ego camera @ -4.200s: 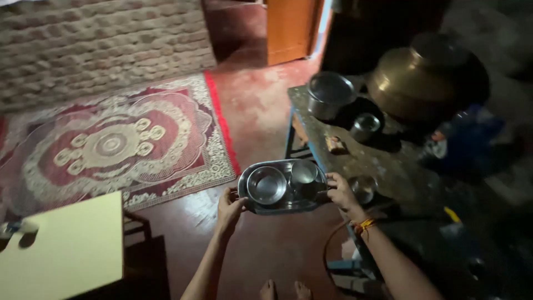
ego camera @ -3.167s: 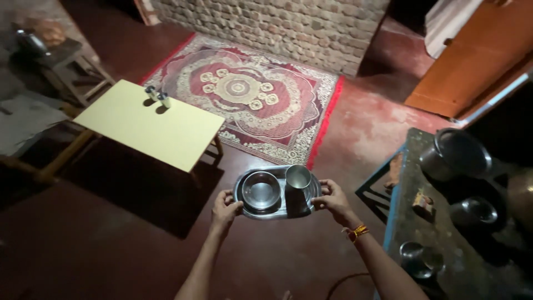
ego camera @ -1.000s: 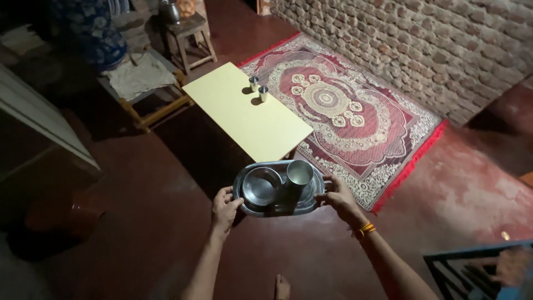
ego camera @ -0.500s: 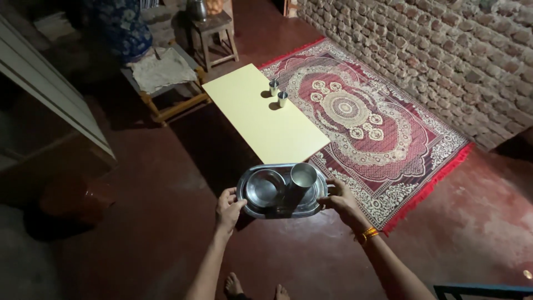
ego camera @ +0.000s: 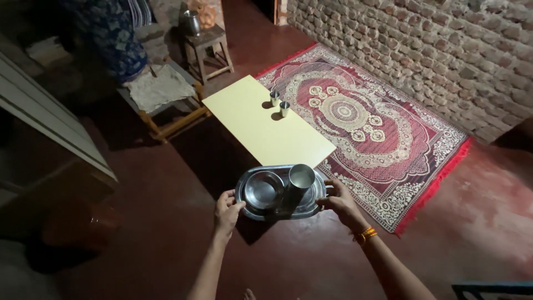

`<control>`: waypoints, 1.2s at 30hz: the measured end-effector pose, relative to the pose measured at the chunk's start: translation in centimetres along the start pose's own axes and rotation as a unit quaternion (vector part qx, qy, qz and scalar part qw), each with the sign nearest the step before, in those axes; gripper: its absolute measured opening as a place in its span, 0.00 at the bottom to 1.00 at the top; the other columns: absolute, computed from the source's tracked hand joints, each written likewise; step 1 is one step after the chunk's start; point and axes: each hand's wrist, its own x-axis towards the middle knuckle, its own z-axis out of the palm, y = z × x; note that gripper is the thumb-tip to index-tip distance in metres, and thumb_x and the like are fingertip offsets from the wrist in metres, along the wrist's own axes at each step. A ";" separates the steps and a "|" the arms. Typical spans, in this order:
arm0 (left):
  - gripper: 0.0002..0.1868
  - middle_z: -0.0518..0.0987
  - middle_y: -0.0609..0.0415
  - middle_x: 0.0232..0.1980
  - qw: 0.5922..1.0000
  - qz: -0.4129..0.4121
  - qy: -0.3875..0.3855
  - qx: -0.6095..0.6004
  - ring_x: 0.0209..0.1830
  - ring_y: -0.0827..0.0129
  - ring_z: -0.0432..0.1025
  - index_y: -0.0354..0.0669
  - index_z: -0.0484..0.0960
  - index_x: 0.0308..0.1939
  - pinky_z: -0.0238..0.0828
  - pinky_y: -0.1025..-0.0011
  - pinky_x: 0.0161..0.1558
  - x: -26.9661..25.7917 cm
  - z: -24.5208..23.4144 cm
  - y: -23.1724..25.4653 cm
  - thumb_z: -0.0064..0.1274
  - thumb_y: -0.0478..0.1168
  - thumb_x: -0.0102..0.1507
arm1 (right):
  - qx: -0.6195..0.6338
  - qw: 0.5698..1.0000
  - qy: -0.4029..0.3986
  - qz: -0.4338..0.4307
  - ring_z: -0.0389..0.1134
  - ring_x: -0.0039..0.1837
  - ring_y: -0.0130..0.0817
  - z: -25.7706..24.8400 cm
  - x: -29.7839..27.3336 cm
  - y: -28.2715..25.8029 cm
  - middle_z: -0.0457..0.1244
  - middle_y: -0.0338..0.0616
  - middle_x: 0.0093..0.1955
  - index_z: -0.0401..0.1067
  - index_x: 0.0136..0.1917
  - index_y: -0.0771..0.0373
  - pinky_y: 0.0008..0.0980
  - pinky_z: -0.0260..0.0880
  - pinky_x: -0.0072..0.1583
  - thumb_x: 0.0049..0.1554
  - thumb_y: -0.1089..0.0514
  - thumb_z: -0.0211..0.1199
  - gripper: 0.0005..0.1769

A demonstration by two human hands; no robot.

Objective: The person carries a metal tray with a bowl and cup to a table, then removes and rearranges the items. They return to a kitchen counter to retrieve a small bowl, place it on the tray, and bring the tray back to the table to set it down and adjust the items.

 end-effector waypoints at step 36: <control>0.23 0.85 0.49 0.44 0.998 0.016 -0.056 -0.012 0.42 0.71 0.77 0.32 0.76 0.58 0.74 0.72 0.46 16.2 -4.3 4.1 0.56 0.31 0.57 | 0.011 1.000 0.027 0.012 0.71 0.44 0.37 6.5 13.3 -2.6 0.70 0.56 0.48 0.62 0.67 0.71 0.32 0.71 0.44 0.46 0.69 0.66 0.35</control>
